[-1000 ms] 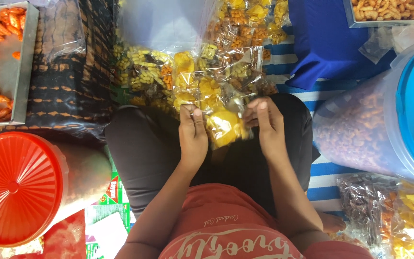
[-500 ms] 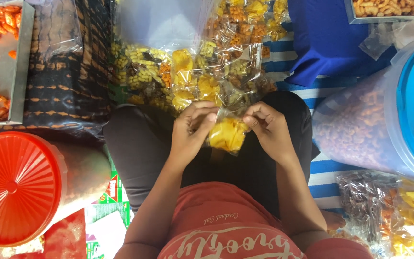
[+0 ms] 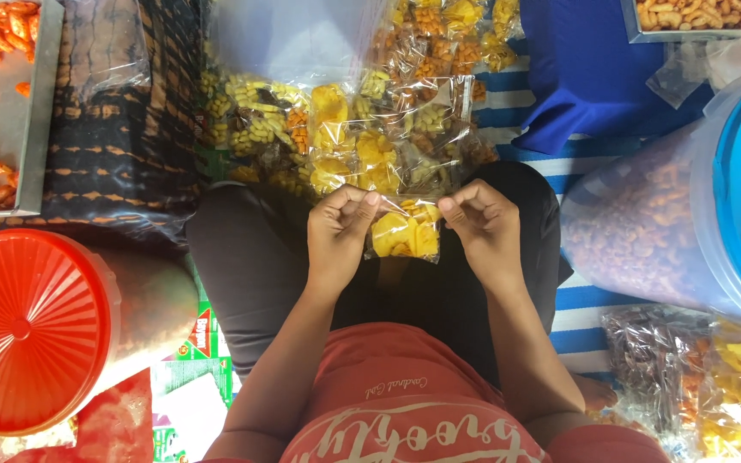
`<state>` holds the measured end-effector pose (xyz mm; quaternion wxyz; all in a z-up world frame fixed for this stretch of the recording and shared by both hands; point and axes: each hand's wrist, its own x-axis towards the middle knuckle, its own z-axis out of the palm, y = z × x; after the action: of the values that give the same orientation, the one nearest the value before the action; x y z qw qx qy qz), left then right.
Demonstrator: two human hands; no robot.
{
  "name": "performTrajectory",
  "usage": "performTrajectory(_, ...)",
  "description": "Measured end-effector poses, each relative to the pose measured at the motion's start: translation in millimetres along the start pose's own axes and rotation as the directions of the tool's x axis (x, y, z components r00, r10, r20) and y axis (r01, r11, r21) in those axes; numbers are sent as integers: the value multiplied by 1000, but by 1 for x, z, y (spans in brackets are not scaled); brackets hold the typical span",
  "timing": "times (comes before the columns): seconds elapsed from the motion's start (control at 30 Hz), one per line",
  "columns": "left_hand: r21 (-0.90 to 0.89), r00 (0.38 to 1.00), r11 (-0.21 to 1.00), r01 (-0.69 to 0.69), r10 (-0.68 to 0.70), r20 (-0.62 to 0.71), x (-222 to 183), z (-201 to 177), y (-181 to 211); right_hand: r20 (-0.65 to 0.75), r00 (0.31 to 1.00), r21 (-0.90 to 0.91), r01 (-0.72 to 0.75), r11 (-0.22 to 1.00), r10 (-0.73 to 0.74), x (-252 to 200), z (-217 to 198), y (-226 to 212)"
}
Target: Manually filling small plastic bags with yellow snack items from a large pile on the floor.
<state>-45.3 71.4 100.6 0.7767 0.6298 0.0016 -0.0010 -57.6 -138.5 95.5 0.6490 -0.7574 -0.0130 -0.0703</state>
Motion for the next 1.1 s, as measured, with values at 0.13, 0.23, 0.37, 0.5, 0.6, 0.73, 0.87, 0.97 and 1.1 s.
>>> performTrajectory(0.13, -48, 1000, 999, 6, -6, -9, 1, 4, -2, -46, 999, 6, 23, 1000, -23, 1, 6, -4)
performTrajectory(0.23, -53, 999, 999, 8, -10, -34, 2, 7, 4, -97, 994, 68, 54, 996, -47, 5, 11, -8)
performTrajectory(0.37, -9, 997, 1000, -18, 17, -82, 2, 6, 5, 80, 991, 190, -117, 975, 104, 4, 13, -10)
performTrajectory(0.5, -59, 995, 998, 0, -6, -102, 4, 2, -6, 215, 945, 224, -295, 929, 248, 1, 17, -16)
performTrajectory(0.6, -59, 991, 992, 108, -103, 89, 5, 0, 1, 139, 965, 206, -249, 946, 223, 7, 13, -13)
performTrajectory(0.73, -111, 972, 975, 195, -176, 157, 5, 5, -7, 149, 965, 155, -240, 958, 217, 4, 17, -15)
performTrajectory(0.87, -34, 969, 974, 223, -217, 122, 4, 1, -6, 175, 967, 152, -211, 966, 184, -1, 22, -15)
performTrajectory(0.97, 47, 962, 973, 226, -231, 145, 6, -7, -5, 178, 966, 155, -217, 964, 189, -4, 27, -13)
performTrajectory(1.1, 133, 958, 980, 148, -176, 228, 7, -12, -6, 164, 967, 134, -219, 966, 197, -4, 28, -17)
